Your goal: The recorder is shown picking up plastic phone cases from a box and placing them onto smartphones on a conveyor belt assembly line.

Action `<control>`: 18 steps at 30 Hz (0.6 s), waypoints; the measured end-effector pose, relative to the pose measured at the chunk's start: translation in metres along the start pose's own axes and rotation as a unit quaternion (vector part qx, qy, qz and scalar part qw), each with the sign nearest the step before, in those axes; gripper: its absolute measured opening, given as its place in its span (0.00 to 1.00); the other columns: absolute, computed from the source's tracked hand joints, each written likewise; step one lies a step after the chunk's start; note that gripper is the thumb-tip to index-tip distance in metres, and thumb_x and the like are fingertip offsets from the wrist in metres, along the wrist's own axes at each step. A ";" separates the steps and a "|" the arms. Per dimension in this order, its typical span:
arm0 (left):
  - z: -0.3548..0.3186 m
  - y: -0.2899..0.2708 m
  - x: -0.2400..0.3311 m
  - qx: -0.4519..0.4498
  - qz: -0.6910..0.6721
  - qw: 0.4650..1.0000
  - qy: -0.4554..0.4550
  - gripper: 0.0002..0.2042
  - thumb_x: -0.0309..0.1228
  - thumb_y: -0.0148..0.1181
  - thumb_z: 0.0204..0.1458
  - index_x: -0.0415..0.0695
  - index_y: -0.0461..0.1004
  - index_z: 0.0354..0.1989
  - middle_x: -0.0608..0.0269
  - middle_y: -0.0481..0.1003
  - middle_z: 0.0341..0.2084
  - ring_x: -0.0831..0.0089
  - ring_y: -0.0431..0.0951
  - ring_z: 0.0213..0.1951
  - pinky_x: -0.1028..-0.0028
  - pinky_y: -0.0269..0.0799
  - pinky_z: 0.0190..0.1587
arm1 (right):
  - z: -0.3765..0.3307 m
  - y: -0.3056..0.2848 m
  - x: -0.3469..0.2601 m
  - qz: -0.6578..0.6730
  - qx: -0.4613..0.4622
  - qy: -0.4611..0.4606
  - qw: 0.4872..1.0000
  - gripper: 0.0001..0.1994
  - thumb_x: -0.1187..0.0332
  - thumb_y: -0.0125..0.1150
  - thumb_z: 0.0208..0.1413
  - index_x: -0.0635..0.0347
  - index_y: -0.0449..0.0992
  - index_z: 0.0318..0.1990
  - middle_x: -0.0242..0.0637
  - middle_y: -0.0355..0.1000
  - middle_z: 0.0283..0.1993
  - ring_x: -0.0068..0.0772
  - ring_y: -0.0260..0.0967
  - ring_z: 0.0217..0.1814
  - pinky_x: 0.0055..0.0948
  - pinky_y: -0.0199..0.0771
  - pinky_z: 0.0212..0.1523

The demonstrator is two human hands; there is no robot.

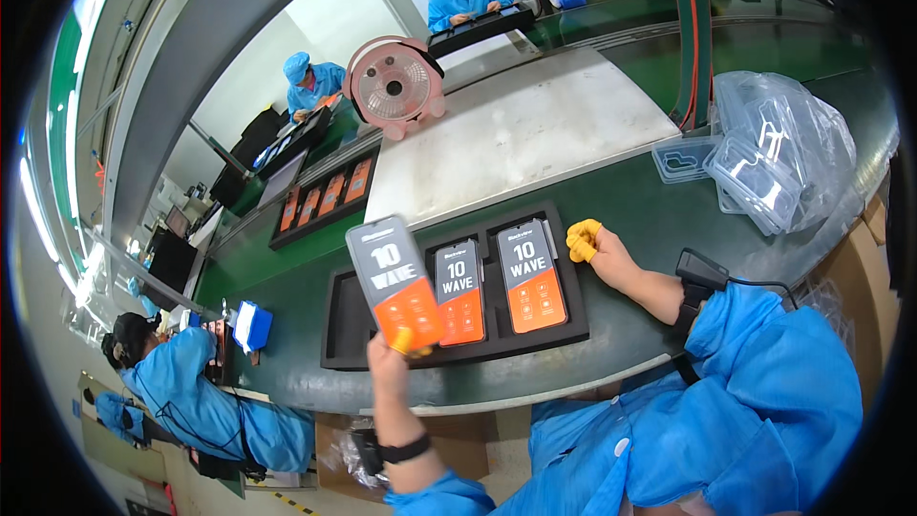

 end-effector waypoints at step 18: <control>0.031 -0.098 0.003 0.126 0.698 0.693 -0.126 0.23 0.45 0.53 0.41 0.34 0.67 0.36 0.44 0.68 0.38 0.54 0.66 0.45 0.63 0.64 0.43 | -0.011 0.011 -0.023 -0.277 0.031 -0.035 0.960 0.16 0.63 0.57 0.46 0.66 0.66 0.38 0.41 0.63 0.35 0.32 0.61 0.36 0.27 0.62 0.38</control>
Point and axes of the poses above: each hand's wrist, its own z-axis towards the middle knuckle, its own y-axis out of the palm, x = y × z, the point moved 4 cm from there along z, towards the middle knuckle
